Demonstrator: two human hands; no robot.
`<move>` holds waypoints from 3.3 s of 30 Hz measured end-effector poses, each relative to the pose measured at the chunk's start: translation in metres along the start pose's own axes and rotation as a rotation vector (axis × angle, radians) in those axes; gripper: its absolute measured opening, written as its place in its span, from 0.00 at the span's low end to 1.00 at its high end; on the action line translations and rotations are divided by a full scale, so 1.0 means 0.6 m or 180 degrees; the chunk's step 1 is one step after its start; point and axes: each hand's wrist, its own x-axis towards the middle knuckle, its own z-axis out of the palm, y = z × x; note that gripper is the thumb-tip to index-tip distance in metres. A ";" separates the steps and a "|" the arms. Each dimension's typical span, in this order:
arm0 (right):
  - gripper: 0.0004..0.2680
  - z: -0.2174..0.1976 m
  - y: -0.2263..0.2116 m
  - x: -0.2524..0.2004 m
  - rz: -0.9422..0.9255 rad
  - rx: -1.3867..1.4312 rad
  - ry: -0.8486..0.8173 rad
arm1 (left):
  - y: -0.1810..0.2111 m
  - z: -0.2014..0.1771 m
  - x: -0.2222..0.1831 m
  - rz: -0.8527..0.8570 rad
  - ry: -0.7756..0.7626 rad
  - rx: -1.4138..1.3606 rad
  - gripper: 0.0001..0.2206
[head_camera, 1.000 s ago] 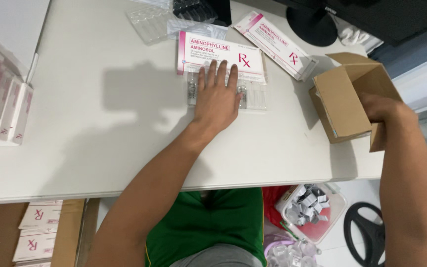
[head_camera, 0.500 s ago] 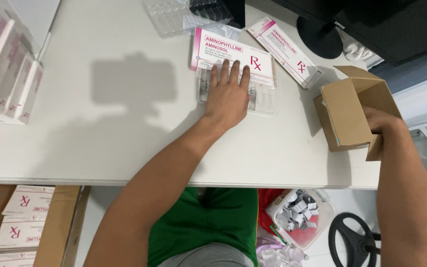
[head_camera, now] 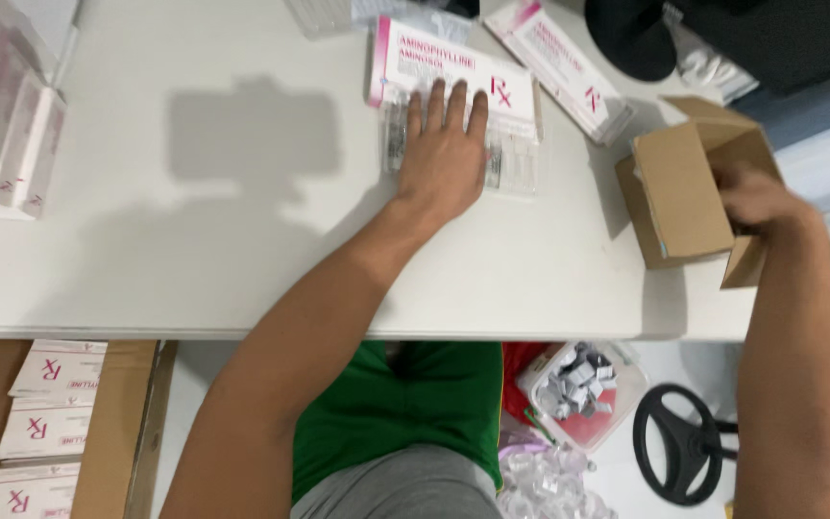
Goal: The person places multiple glass ampoules into a plastic blister tray, then inserts the tray and a folded paper leaflet into a labeled cardboard box. The person closes the box flaps and sets the completed package aside.
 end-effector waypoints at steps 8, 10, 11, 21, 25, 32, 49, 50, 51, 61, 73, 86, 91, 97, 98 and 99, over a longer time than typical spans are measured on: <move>0.09 -0.063 0.007 -0.055 -0.1190 0.0404 0.0542 | -0.002 -0.003 0.001 0.0184 0.0166 -0.0089 0.31; 0.09 -0.084 0.005 -0.075 -0.1448 0.0436 0.0860 | 0.000 -0.007 -0.001 0.0265 0.0289 -0.0139 0.30; 0.08 -0.098 0.000 -0.089 -0.1489 0.0362 0.1160 | 0.002 -0.012 -0.004 0.0288 0.0324 -0.0191 0.29; 0.06 -0.083 -0.172 -0.195 -0.2912 0.2589 0.0765 | 0.046 -0.026 -0.015 0.0458 0.0301 -0.2443 0.25; 0.08 -0.017 -0.273 -0.166 -0.3468 0.3145 -0.0076 | 0.042 -0.018 0.001 0.0008 -0.0663 -0.5243 0.31; 0.11 0.112 -0.360 -0.096 -0.3661 0.4175 -0.0275 | 0.005 -0.004 0.009 -0.0567 -0.0533 -0.6446 0.28; 0.13 0.179 -0.326 -0.143 -0.4480 0.1126 0.2396 | -0.017 -0.027 0.015 -0.0429 -0.0046 -0.4743 0.14; 0.13 0.177 -0.326 -0.148 -0.4510 0.1070 0.2461 | -0.015 -0.030 0.013 -0.0404 -0.0055 -0.4740 0.14; 0.13 0.175 -0.331 -0.149 -0.4556 0.1033 0.2545 | -0.015 -0.035 0.014 -0.0367 -0.0056 -0.4709 0.14; 0.23 0.170 -0.321 -0.131 -0.4666 0.1511 0.2077 | 0.003 -0.044 0.009 -0.0177 -0.0304 -0.4271 0.10; 0.22 0.122 -0.293 -0.095 -0.3767 0.1932 0.1528 | -0.032 -0.059 0.042 -0.0511 0.0415 -0.3293 0.08; 0.21 0.138 -0.326 -0.109 -0.3504 0.0628 0.0742 | -0.041 -0.069 -0.040 0.0334 0.0903 -0.1630 0.10; 0.20 0.136 -0.332 -0.116 -0.3537 0.0549 0.0669 | -0.046 -0.065 -0.039 0.0419 0.0935 -0.1475 0.10; 0.21 0.131 -0.334 -0.122 -0.3372 0.0512 0.0389 | -0.042 -0.062 -0.045 0.0373 0.0766 -0.1555 0.09; 0.21 0.132 -0.334 -0.122 -0.3316 0.0488 0.0371 | -0.040 -0.060 -0.046 0.0385 0.0770 -0.1525 0.10; 0.21 0.132 -0.335 -0.122 -0.3267 0.0455 0.0361 | -0.039 -0.059 -0.046 0.0401 0.0788 -0.1495 0.10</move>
